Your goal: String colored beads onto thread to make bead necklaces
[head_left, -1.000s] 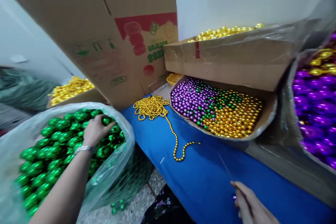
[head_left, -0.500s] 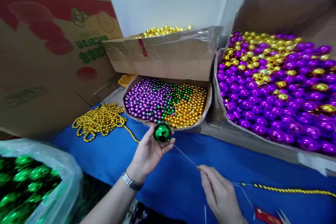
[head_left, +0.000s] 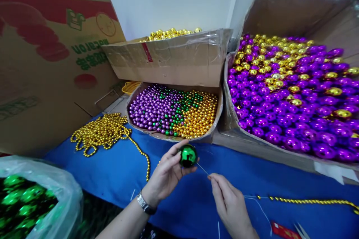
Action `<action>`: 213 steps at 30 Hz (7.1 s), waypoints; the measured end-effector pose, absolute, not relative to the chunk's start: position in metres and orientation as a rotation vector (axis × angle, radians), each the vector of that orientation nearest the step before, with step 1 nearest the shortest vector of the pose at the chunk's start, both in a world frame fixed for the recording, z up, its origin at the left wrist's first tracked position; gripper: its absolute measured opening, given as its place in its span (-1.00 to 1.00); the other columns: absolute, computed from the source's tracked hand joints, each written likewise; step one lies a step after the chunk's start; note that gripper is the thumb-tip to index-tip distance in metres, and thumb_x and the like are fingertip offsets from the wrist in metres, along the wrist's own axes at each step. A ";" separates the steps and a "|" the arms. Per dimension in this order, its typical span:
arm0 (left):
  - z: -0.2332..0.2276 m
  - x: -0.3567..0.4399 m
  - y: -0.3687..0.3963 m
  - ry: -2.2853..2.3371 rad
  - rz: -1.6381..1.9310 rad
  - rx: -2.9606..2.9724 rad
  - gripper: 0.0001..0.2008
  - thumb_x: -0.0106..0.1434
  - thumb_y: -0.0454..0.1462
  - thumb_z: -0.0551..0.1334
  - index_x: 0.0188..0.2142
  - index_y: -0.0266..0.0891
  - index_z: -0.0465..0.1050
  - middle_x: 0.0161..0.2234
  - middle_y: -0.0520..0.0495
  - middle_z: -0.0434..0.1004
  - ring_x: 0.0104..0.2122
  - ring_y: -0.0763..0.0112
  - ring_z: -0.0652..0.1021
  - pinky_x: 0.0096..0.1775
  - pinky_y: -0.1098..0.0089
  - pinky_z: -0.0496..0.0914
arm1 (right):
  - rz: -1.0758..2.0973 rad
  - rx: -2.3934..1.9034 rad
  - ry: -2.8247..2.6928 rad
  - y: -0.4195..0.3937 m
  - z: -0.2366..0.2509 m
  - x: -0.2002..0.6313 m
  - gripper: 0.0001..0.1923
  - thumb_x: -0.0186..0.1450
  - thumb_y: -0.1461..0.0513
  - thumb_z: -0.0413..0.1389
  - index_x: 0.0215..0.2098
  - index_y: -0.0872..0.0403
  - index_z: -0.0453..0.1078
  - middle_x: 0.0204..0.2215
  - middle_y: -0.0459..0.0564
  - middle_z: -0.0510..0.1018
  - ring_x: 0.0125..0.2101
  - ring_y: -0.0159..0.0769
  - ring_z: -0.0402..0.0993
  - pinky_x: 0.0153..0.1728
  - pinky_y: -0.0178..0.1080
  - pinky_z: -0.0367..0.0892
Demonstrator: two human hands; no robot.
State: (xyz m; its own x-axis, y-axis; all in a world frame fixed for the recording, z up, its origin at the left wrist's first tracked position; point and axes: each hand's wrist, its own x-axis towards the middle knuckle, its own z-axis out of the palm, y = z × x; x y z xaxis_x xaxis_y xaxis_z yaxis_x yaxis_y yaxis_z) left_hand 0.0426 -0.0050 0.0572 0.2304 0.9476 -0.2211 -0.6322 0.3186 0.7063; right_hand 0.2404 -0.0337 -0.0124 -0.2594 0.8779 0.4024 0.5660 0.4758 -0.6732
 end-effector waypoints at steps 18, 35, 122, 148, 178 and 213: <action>0.044 0.044 -0.011 0.731 1.109 0.699 -0.47 0.16 -0.31 0.28 0.13 -0.19 0.22 0.01 -0.27 0.35 -0.10 0.11 0.47 -0.11 0.17 0.36 | 0.660 -1.155 -1.919 -0.035 -0.022 0.244 -0.77 0.39 0.28 -0.11 -0.11 0.06 0.35 -0.28 0.03 0.53 -0.25 -0.29 0.50 -0.22 -0.33 0.40; 0.066 0.038 0.002 0.894 0.865 1.293 -0.50 0.14 -0.21 0.29 0.07 -0.21 0.28 0.01 -0.21 0.40 -0.04 0.16 0.43 -0.09 0.24 0.38 | 0.830 -1.165 -1.859 -0.029 -0.017 0.247 -0.77 0.40 0.25 -0.16 -0.15 0.06 0.32 -0.28 0.04 0.38 -0.36 -0.33 0.42 -0.36 -0.37 0.36; 0.097 0.035 0.052 1.040 0.776 1.429 -0.73 0.12 -0.24 0.32 -0.18 -0.28 0.46 -0.29 -0.06 0.49 -0.34 0.46 0.46 -0.30 0.45 0.39 | 0.492 -1.298 -1.845 -0.037 -0.005 0.252 -0.73 0.40 0.28 -0.15 -0.08 0.09 0.34 -0.35 0.04 0.41 -0.37 -0.29 0.43 -0.31 -0.28 0.34; 0.035 0.099 0.024 0.799 0.719 2.111 -0.32 0.09 -0.19 0.31 0.17 -0.26 0.15 0.14 -0.29 0.25 0.09 0.10 0.33 0.08 0.17 0.27 | 0.724 -1.257 -1.714 -0.010 0.033 0.264 -0.79 0.40 0.24 -0.14 -0.17 0.03 0.32 -0.52 -0.14 0.43 -0.51 -0.41 0.38 -0.44 -0.39 0.23; 0.163 0.143 0.110 0.448 0.285 2.292 -0.46 0.06 -0.18 0.33 0.06 -0.16 0.34 -0.10 -0.13 0.49 -0.22 0.29 0.50 -0.24 0.35 0.42 | 1.185 -0.717 -0.856 -0.061 0.080 0.338 -0.80 0.40 0.14 -0.06 -0.29 0.03 0.32 -0.66 -0.20 0.21 -0.65 -0.52 0.16 -0.61 -0.42 0.07; 0.088 0.102 0.052 0.739 1.209 0.510 -0.85 0.16 -0.39 0.26 -0.23 -0.29 0.44 -0.27 -0.05 0.55 -0.24 0.35 0.58 -0.10 0.32 0.48 | 0.511 -1.291 -1.828 -0.050 0.020 0.293 -0.76 0.38 0.28 -0.12 -0.11 0.07 0.35 -0.27 0.08 0.56 -0.28 -0.25 0.54 -0.28 -0.33 0.42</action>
State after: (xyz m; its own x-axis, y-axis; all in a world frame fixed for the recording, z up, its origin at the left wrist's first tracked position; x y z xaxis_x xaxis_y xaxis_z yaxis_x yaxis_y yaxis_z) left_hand 0.1022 0.0517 0.0876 0.1724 0.9564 -0.2357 -0.6457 0.2904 0.7062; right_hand 0.2926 -0.0503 0.0203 -0.1373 0.9115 0.3877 0.5782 0.3915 -0.7158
